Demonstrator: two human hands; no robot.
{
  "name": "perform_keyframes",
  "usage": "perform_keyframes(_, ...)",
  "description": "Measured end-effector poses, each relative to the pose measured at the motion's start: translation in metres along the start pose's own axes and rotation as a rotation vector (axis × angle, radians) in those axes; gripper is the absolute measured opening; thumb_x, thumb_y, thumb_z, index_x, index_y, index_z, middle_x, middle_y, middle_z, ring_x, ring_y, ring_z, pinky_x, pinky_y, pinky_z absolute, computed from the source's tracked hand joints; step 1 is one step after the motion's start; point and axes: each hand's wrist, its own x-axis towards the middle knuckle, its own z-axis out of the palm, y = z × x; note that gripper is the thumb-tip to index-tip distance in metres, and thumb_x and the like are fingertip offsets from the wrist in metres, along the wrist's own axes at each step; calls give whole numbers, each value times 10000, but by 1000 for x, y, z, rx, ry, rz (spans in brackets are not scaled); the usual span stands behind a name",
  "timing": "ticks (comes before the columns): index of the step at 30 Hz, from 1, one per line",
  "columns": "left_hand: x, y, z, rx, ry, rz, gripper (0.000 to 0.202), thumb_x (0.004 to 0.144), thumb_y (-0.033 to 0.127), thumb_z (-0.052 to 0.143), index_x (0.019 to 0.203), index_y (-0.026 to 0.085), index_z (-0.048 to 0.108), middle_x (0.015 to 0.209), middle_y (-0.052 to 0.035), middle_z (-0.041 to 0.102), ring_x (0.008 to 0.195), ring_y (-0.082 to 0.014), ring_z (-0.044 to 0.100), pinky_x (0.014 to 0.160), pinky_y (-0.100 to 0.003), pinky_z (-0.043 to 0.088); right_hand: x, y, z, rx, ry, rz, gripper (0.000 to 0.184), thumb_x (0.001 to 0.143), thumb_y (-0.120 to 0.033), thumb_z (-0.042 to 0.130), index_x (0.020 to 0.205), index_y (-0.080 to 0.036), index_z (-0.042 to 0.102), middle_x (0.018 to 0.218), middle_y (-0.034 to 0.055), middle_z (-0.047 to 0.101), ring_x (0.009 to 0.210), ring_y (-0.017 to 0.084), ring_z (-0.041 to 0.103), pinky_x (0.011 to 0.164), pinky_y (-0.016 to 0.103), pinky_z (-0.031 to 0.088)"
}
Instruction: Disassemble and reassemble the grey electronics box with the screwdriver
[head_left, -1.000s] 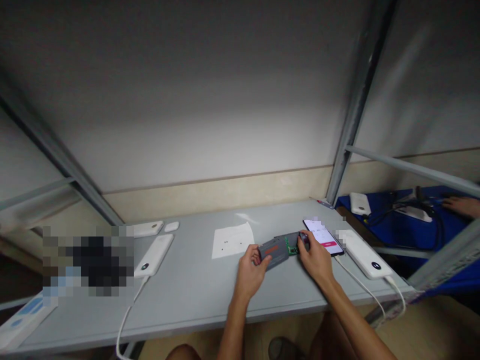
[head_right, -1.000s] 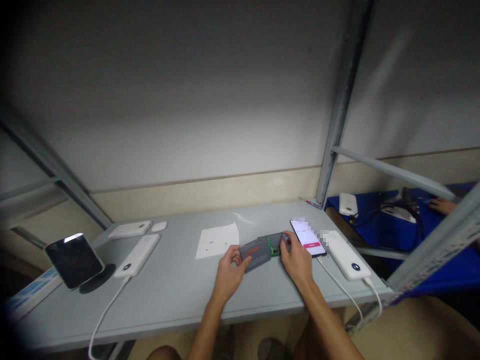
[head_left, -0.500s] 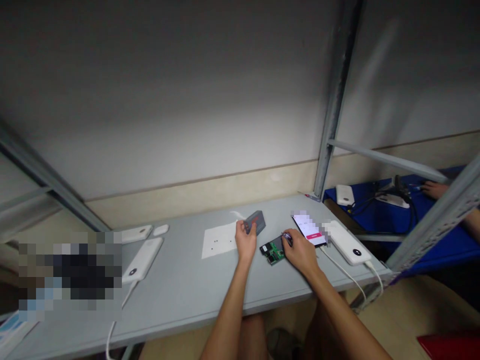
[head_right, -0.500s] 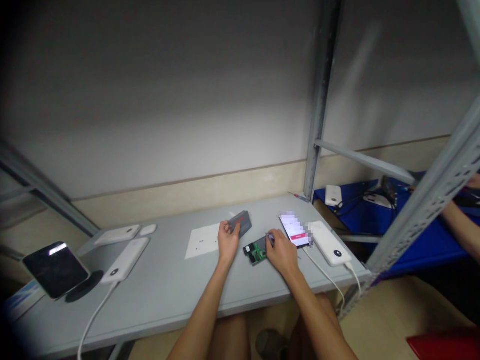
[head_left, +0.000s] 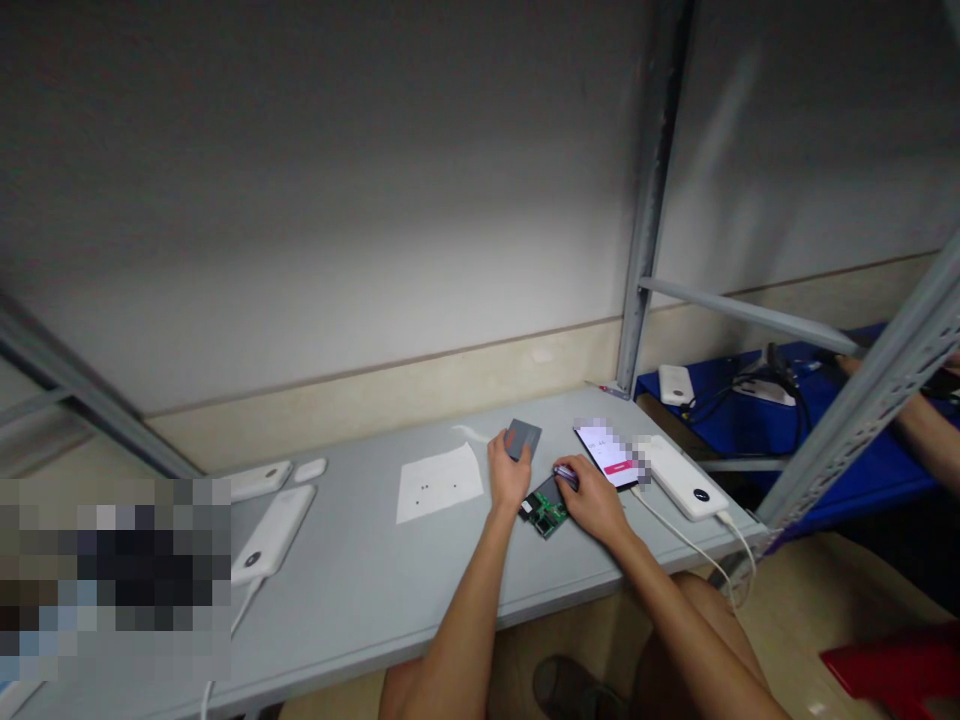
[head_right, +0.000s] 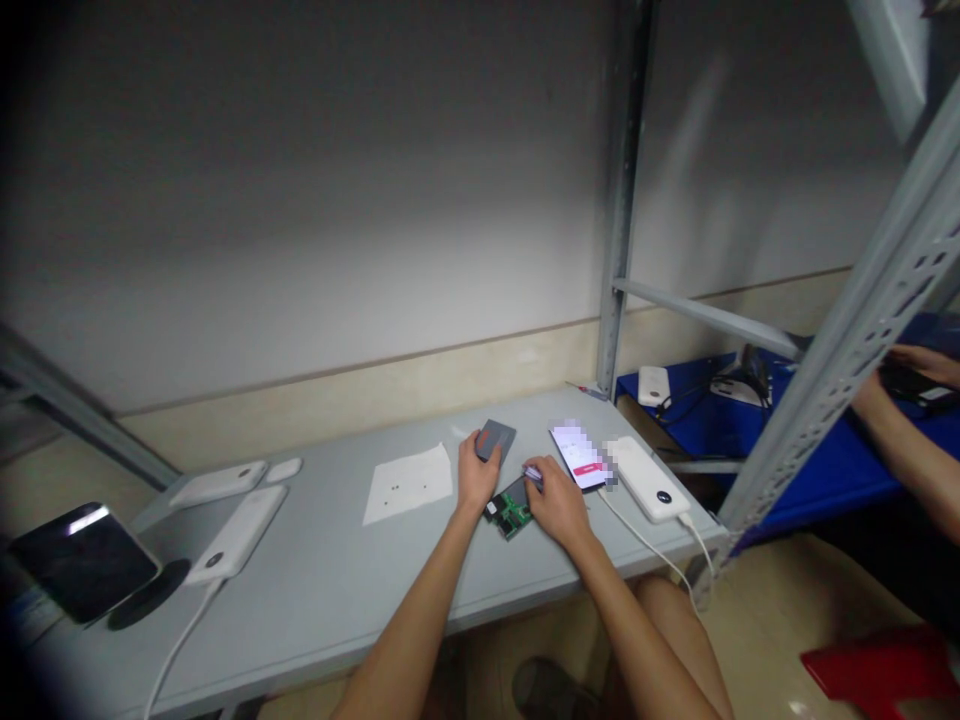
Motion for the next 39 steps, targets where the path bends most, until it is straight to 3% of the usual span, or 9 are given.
perform_keyframes(5, -2, 10, -18, 4, -46, 42, 361, 935, 311, 592, 1253, 150, 650, 1279, -162, 658, 1254, -288, 615, 1137, -464, 442, 1, 6, 2, 13, -12, 10, 233, 947, -276, 502, 1130, -239, 641, 1115, 66, 701, 1064, 254, 664, 940, 383, 492)
perform_keyframes(9, -35, 18, -53, 81, -182, 247, 287, 979, 346, 562, 1207, 220, 682, 1288, -108, 656, 1362, -290, 514, 1211, -510, 347, 2, 8, 6, 70, 16, 42, 244, 939, -297, 517, 1132, -239, 655, 1146, 74, 718, 1075, 260, 670, 965, 406, 496)
perform_keyframes(11, -58, 17, -71, 186, -351, 362, 381, 963, 368, 614, 1323, 243, 617, 1310, -104, 632, 1325, -288, 537, 1168, -514, 409, 3, 6, 7, 113, 45, 54, 251, 930, -311, 537, 1134, -234, 659, 1160, 77, 718, 1080, 265, 670, 981, 421, 494)
perform_keyframes(14, -81, 11, -87, 303, -434, 391, 592, 847, 398, 769, 1373, 224, 561, 1358, -119, 601, 1369, -335, 493, 1169, -555, 414, 3, 3, 5, 221, 70, 7, 290, 922, -367, 586, 1165, -226, 660, 1186, 81, 708, 1100, 267, 656, 986, 415, 492)
perform_keyframes(20, -85, 8, -90, 370, -360, 337, 572, 917, 238, 614, 1469, 202, 468, 1430, -141, 562, 1381, -319, 486, 1195, -565, 381, 1, 0, -5, 414, 363, 10, 398, 1029, -484, 434, 1147, -198, 683, 1005, 77, 693, 950, 239, 630, 891, 384, 488)
perform_keyframes(24, -85, 14, -91, 359, -424, 358, 650, 948, 291, 606, 1551, 220, 375, 1546, -126, 493, 1456, -307, 422, 1233, -560, 332, 3, -12, -9, 594, 480, 99, 445, 1026, -589, 422, 1072, -205, 644, 779, -2, 574, 667, 162, 533, 638, 295, 448)
perform_keyframes(28, -86, 19, -92, 360, -540, 391, 653, 887, 326, 718, 1488, 257, 472, 1553, -95, 505, 1467, -322, 416, 1247, -595, 294, 4, -29, -6, 941, 499, 149, 408, 1000, -638, 475, 1002, -236, 547, 736, -63, 522, 480, 73, 431, 479, 218, 365)
perform_keyframes(33, -86, 23, -93, 336, -470, 382, 466, 836, 290, 774, 1276, 238, 626, 1353, -99, 630, 1353, -310, 516, 1189, -558, 389, -3, -38, 0, 1199, 404, 162, 361, 974, -616, 558, 1047, -267, 507, 753, -83, 532, 379, 48, 445, 361, 190, 352)
perform_keyframes(39, -90, 24, -94, 383, -581, 479, 730, 782, 353, 857, 1441, 333, 543, 1565, -62, 486, 1480, -334, 391, 1243, -603, 290, -3, -37, -5, 1405, 324, 220, 362, 912, -571, 680, 1017, -284, 485, 754, -90, 518, 414, 60, 444, 358, 191, 390)
